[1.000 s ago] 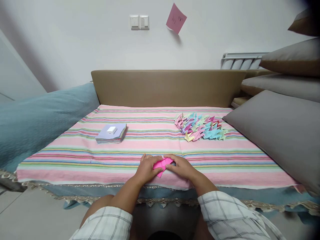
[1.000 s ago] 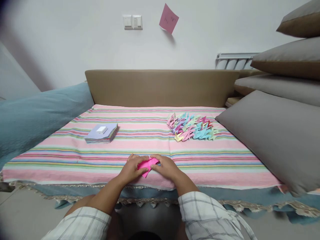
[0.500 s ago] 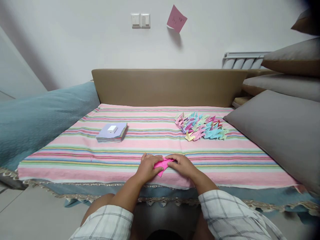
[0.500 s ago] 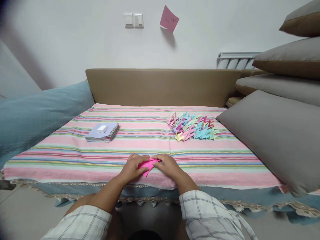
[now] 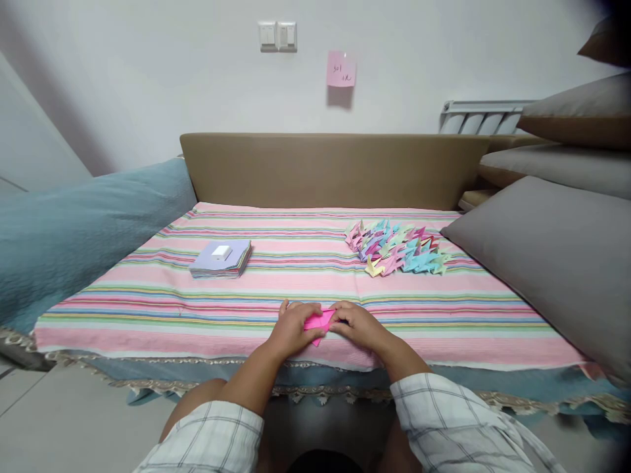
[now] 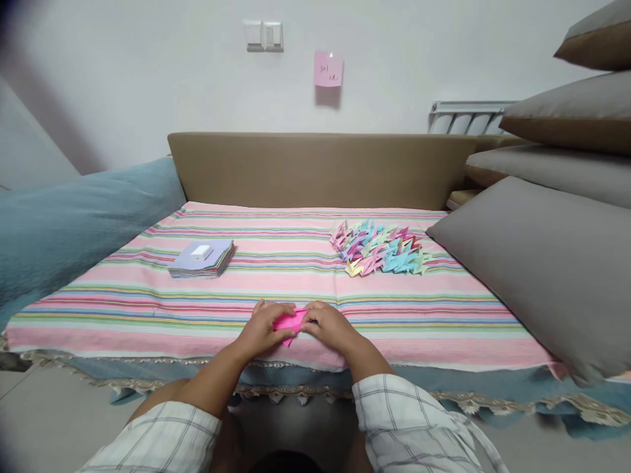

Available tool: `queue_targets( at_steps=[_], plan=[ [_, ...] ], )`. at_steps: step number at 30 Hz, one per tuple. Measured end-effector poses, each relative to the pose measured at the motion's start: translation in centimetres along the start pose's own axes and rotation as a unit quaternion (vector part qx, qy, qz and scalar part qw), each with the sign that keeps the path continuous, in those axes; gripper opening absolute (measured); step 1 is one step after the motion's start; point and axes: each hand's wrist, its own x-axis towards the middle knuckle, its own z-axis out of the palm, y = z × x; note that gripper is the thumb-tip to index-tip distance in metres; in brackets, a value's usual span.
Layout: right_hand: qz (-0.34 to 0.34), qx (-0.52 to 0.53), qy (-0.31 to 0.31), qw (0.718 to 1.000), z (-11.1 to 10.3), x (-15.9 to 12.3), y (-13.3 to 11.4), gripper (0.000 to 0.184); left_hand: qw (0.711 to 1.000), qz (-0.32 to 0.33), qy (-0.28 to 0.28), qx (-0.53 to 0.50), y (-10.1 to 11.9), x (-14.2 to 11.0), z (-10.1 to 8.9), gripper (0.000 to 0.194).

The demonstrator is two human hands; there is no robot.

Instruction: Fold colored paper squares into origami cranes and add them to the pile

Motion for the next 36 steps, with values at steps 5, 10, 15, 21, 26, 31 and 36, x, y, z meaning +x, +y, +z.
queue_targets(
  at_steps=[5,10,15,21,26,31,36],
  plan=[
    [0.009,-0.009,-0.001,1.0,0.0,0.1,-0.2,0.015,0.999,0.001,-0.025,0.027,-0.1,0.2,0.3,0.022],
    [0.011,-0.011,-0.007,1.0,0.0,0.1,-0.2,0.014,0.999,0.003,-0.021,0.043,0.0,0.3,0.6,0.011],
    [0.008,-0.019,-0.012,1.0,0.1,0.2,0.1,0.014,0.999,0.005,-0.028,0.037,0.2,0.3,0.5,0.007],
    [0.0,-0.024,-0.01,1.0,0.0,0.3,-0.1,0.016,0.999,0.006,-0.04,0.034,0.3,0.4,0.3,0.009],
    [0.011,-0.005,-0.006,1.0,-0.6,0.0,0.0,0.013,0.999,-0.002,-0.034,0.006,0.1,0.3,0.2,0.019],
    [0.054,0.005,0.007,0.999,-1.3,-0.4,0.5,0.01,1.0,-0.01,-0.016,0.004,0.0,0.4,0.4,0.019],
    [0.058,-0.01,0.007,0.998,-1.3,-0.4,0.3,0.013,1.0,-0.025,0.003,0.007,0.4,0.5,0.5,0.02]
  ],
)
